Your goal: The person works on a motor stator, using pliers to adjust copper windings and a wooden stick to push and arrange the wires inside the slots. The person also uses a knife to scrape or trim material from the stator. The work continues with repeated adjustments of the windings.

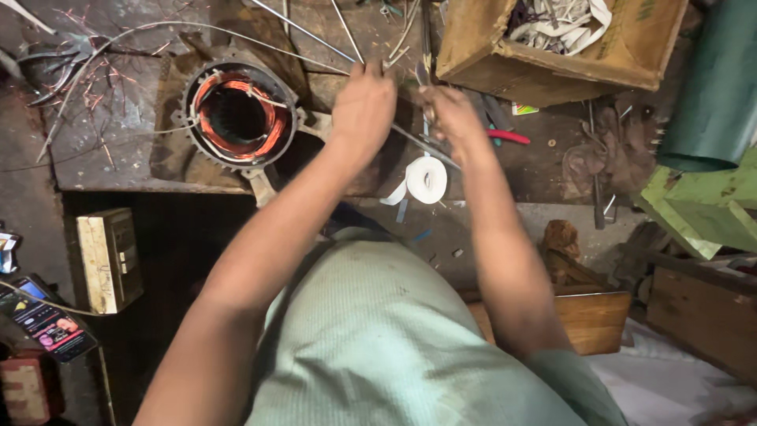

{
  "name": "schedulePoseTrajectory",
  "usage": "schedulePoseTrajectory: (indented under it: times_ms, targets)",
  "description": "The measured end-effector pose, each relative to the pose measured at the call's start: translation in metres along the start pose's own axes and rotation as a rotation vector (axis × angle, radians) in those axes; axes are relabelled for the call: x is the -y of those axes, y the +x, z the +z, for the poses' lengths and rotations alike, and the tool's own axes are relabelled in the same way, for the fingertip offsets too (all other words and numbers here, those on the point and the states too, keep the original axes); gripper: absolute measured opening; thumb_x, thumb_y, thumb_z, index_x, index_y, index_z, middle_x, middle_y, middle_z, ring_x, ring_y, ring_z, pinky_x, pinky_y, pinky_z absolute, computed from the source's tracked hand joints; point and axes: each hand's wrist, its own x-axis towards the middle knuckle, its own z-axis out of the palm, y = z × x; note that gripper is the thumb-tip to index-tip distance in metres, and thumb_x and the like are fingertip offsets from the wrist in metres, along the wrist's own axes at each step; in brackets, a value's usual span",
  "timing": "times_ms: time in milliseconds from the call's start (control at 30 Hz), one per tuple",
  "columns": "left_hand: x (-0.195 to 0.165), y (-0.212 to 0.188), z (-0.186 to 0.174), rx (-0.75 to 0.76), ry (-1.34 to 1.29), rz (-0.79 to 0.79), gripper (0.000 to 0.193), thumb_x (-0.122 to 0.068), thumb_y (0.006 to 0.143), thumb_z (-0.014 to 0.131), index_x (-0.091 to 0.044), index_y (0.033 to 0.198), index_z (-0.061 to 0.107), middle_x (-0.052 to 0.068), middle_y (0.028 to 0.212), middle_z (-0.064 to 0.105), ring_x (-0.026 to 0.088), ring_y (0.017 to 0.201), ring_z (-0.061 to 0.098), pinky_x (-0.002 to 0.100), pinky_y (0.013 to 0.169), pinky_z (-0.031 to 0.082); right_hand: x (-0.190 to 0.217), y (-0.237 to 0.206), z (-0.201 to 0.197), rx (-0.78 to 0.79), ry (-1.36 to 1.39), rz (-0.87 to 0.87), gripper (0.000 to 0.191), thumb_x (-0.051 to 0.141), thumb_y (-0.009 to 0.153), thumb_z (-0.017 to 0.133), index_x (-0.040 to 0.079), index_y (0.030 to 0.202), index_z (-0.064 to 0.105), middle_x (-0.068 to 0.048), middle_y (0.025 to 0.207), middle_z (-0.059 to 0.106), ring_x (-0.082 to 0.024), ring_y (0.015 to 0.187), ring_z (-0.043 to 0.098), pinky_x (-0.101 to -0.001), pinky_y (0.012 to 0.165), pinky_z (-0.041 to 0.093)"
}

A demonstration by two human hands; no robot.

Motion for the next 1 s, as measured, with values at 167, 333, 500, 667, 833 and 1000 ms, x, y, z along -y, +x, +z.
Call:
schedulePoseTrajectory:
  times_ms: [167,333,500,667,833,1000]
  targets:
    - [-0.004,0.052,0.017,0.062,-0.046,-0.145,0.02,-0.004,0.088,0.06,0.0,0.102,0.073,0.018,0.113,0.068,0.035,0.104,0.067,0.041,0.079,0.06,-0.036,-0.033,-0.032,0.12,0.068,0.05,0.02,0.026,0.098,0.07,0.006,0.102,0.071,0.002,0.083,0.066,-0.005,0.064,0.053,-0.0219,0.055,0.04]
    - [-0.005,0.065,0.031,-0.128,-0.03,-0.109,0.025,-0.002,0.085,0.06,0.004,0.106,0.072,0.02,0.103,0.068,0.037,0.095,0.07,0.042,0.075,0.061,-0.084,-0.074,-0.037,0.163,0.044,-0.037,0.018,0.02,0.098,0.068,0.005,0.107,0.073,0.001,0.087,0.071,-0.004,0.073,0.059,-0.0193,0.063,0.044]
    - [-0.001,0.074,0.039,0.08,-0.078,-0.172,0.014,-0.006,0.091,0.059,-0.003,0.098,0.071,0.02,0.099,0.072,0.037,0.094,0.072,0.045,0.077,0.059,-0.106,-0.093,-0.037,0.178,0.026,-0.13,0.015,0.012,0.099,0.066,0.002,0.109,0.072,0.001,0.089,0.071,-0.004,0.079,0.061,-0.0198,0.067,0.047]
    - [0.003,0.064,0.02,-0.155,-0.469,-0.15,0.033,0.002,0.094,0.06,0.004,0.127,0.055,0.024,0.089,0.073,0.043,0.086,0.07,0.05,0.074,0.055,-0.114,-0.116,-0.039,0.138,0.021,-0.24,0.013,0.006,0.099,0.067,0.0,0.11,0.07,0.001,0.087,0.068,-0.004,0.076,0.058,-0.0208,0.067,0.046]
    - [0.005,0.04,-0.009,-0.071,-0.835,-0.316,0.046,-0.003,0.09,0.075,0.0,0.131,0.054,0.015,0.076,0.071,0.025,0.068,0.07,0.038,0.062,0.055,-0.122,-0.125,-0.034,0.104,0.125,-0.265,0.008,0.007,0.099,0.066,0.002,0.105,0.068,0.002,0.083,0.064,-0.004,0.074,0.056,-0.021,0.066,0.046]
    - [0.006,0.023,0.002,-0.019,-1.498,-0.452,0.026,-0.002,0.096,0.075,0.0,0.119,0.065,0.004,0.087,0.069,0.01,0.075,0.067,0.024,0.065,0.055,-0.131,-0.125,-0.025,0.122,0.192,-0.184,0.018,0.02,0.099,0.069,0.002,0.097,0.065,0.001,0.079,0.06,-0.007,0.07,0.055,-0.0224,0.063,0.045]
